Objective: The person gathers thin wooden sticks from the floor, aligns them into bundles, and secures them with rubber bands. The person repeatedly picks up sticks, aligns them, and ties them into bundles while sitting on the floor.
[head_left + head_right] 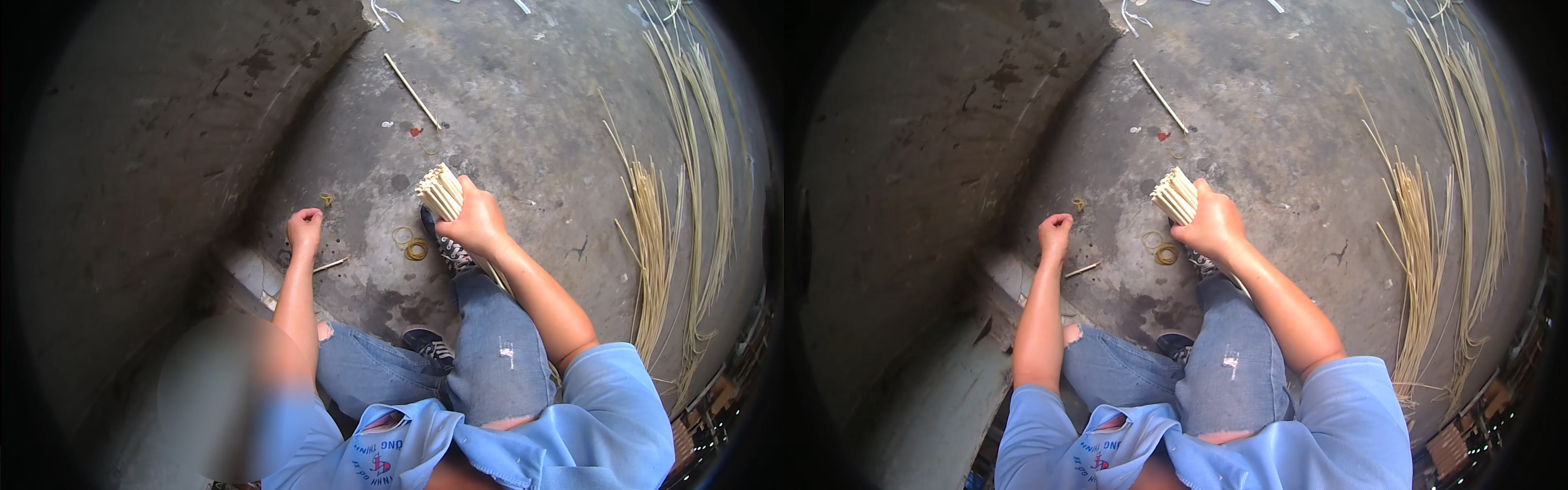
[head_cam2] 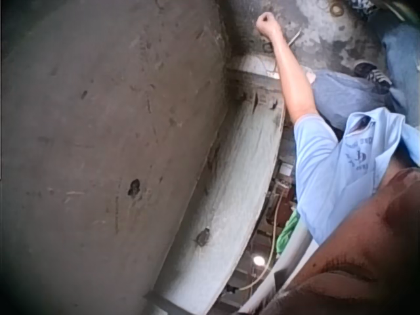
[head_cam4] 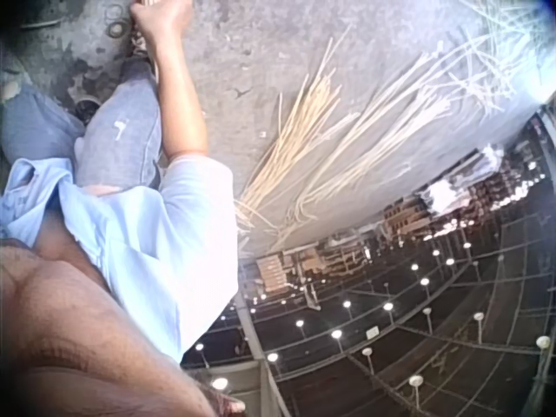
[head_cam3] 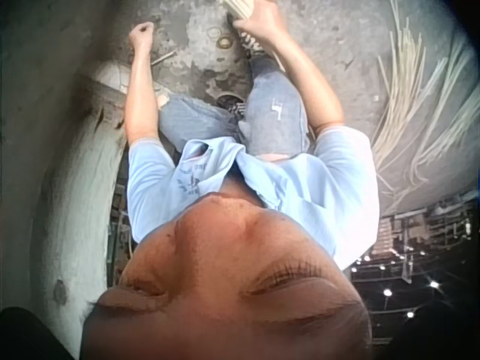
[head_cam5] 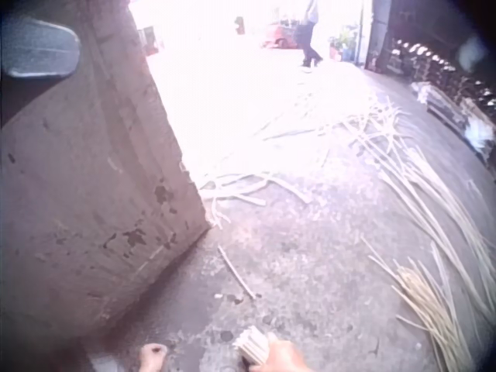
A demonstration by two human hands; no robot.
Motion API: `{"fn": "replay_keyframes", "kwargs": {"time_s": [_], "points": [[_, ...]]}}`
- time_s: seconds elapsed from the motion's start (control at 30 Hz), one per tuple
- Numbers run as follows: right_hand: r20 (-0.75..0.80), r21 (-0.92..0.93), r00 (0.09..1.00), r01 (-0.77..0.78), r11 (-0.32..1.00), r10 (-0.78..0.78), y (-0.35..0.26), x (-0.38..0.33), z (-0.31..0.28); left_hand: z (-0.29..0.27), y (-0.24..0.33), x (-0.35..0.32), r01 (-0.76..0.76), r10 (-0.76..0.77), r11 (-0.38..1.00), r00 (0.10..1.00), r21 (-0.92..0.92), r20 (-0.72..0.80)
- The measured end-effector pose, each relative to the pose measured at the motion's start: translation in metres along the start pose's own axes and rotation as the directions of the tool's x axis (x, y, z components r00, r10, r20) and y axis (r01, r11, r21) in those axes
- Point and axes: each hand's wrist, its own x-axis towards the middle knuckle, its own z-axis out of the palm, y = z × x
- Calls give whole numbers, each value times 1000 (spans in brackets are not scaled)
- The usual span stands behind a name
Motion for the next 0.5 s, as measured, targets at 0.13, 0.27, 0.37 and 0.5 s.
{"fn": "replay_keyframes", "kwargs": {"time_s": [0.13, 0.27, 0.37, 0.5], "points": [[3, 30, 1000, -1, 1000, 1, -1, -1, -2, -4, -3, 8, 10, 2, 997, 986, 73, -165], [-22, 11, 1000, 3, 1000, -3, 2, -1, -1, 17, 2, 10, -133, 146, 987, 978, 93, -152], [-21, 24, 1000, 15, 1000, -15, 0, -1, 1, 21, 6, 20, -135, 158, 979, 976, 151, -148], [-8, -2, 1000, 2, 1000, -2, -1, -3, 1, 30, 7, 28, -88, 103, 984, 990, 156, -92]]}}
